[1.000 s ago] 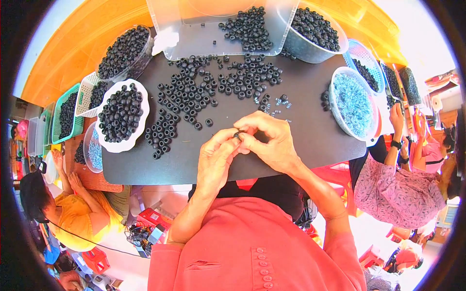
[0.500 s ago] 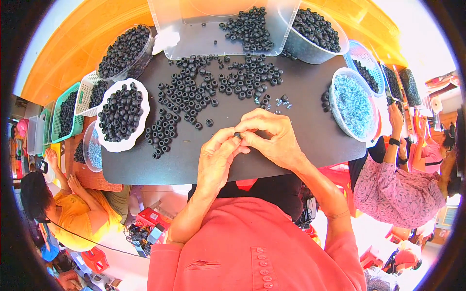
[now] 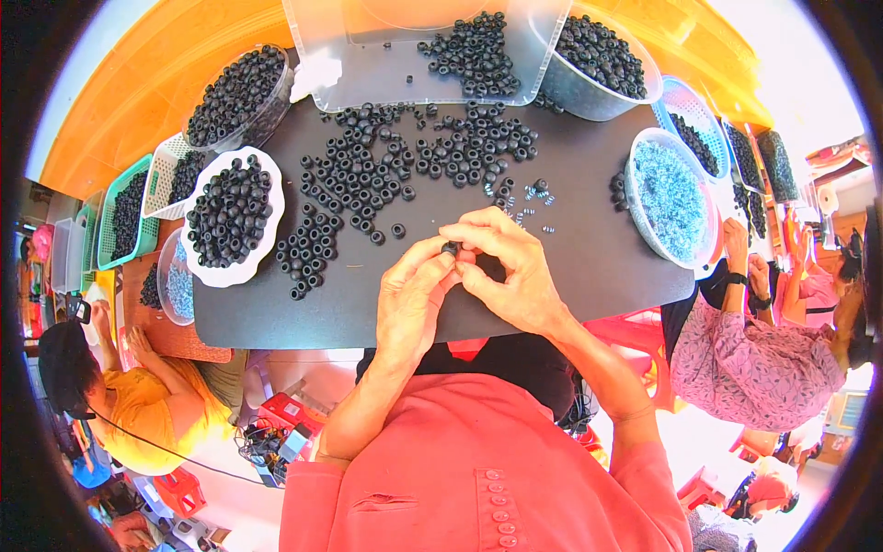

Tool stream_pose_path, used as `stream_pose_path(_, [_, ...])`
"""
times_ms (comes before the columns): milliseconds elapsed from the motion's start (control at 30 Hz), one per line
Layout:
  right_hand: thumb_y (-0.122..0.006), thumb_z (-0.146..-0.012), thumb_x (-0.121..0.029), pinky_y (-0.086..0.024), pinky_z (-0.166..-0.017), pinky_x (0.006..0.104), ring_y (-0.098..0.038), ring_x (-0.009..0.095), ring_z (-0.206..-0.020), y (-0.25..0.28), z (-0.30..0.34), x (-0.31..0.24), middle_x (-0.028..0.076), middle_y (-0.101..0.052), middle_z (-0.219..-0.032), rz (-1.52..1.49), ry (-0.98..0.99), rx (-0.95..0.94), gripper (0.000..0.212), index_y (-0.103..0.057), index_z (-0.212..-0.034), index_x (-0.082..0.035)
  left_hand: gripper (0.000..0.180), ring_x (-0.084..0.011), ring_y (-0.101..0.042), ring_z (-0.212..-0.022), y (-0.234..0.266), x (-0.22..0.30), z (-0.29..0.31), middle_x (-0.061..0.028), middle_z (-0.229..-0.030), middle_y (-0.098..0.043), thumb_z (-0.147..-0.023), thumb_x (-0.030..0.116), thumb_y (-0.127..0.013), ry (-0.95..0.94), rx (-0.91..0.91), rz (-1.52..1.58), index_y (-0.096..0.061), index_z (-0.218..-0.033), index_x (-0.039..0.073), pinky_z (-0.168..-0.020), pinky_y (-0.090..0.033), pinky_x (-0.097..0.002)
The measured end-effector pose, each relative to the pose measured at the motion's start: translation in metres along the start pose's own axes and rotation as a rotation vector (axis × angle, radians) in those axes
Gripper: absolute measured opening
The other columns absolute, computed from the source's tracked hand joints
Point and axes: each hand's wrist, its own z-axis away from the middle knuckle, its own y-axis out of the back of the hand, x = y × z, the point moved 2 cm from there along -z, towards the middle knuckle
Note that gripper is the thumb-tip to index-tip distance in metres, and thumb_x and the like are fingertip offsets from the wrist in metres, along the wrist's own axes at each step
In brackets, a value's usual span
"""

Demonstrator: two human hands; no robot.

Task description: The person assembles components by picking up springs and black rings from the table and inserting the springs into the rings by hand.

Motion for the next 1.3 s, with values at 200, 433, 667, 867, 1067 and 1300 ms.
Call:
stream_pose_path(200, [-0.066,-0.073,0.009,-0.051,-0.068,0.0252,-0.058,0.012,-0.077,-0.012,0.006,0.003,0.008,-0.057,-0.105,0.087,0.054,0.117,0.042,-0.065,-0.114,-0.002,0.025,-0.0186,-0.063,-0.101,0.0,0.001,0.0,-0.0114,-0.106,-0.066,-0.096,0.002,-0.05,0.049,-0.015,0.055,-0.061,-0.117,-0.005,-0.092,-0.049,-0.0329])
stream_pose_path(433, [-0.069,-0.069,0.007,-0.05,-0.068,0.0327,-0.057,0.021,-0.088,-0.016,0.006,0.006,0.008,-0.06,-0.101,0.216,0.172,0.237,0.037,-0.067,-0.105,-0.003,0.027,-0.019,-0.062,-0.099,-0.006,0.002,0.0,-0.0098,-0.104,-0.065,-0.095,0.006,-0.052,0.107,0.018,0.091,-0.06,-0.118,-0.006,-0.094,-0.046,-0.0351])
stream_pose_path(667, [-0.073,-0.067,0.005,-0.05,-0.07,0.0325,-0.057,0.024,-0.089,-0.018,0.002,0.005,0.009,-0.064,-0.101,0.321,0.272,0.236,0.034,-0.067,-0.1,-0.003,0.029,-0.0156,-0.059,-0.098,0.004,0.0,-0.001,-0.0081,-0.106,-0.064,-0.094,0.01,-0.053,0.118,-0.009,0.097,-0.059,-0.118,-0.006,-0.091,-0.046,-0.0308])
stream_pose_path(867, [-0.071,-0.068,0.002,-0.048,-0.079,0.0374,-0.057,0.028,-0.092,-0.02,0.002,0.003,0.01,-0.064,-0.1,0.307,0.202,0.248,0.034,-0.065,-0.102,-0.002,0.022,-0.0161,-0.06,-0.096,0.006,0.002,-0.004,-0.0065,-0.1,-0.063,-0.095,0.008,-0.052,0.131,-0.034,0.131,-0.061,-0.111,-0.006,-0.088,-0.047,-0.0324])
stream_pose_path(1067, [-0.07,-0.077,-0.003,-0.048,-0.078,0.0399,-0.058,0.03,-0.084,0.003,-0.007,0.008,0.012,-0.064,-0.096,0.368,0.272,0.204,0.022,-0.063,-0.099,0.0,0.027,-0.0193,-0.062,-0.096,0.004,-0.002,-0.004,-0.0081,-0.102,-0.064,-0.1,0.017,-0.049,0.09,-0.089,0.142,-0.059,-0.112,-0.005,-0.093,-0.048,-0.0361])
stream_pose_path(1300, [-0.071,-0.082,-0.016,-0.049,-0.082,0.0377,-0.062,0.027,-0.091,0.151,-0.12,0.0,0.011,-0.068,-0.099,0.831,0.247,0.501,0.023,-0.068,-0.104,-0.006,0.031,-0.0263,-0.064,-0.104,0.002,-0.003,-0.007,-0.0163,-0.102,-0.068,-0.102,0.021,-0.043,0.059,-0.193,0.102,-0.056,-0.115,-0.004,-0.095,-0.048,-0.0399])
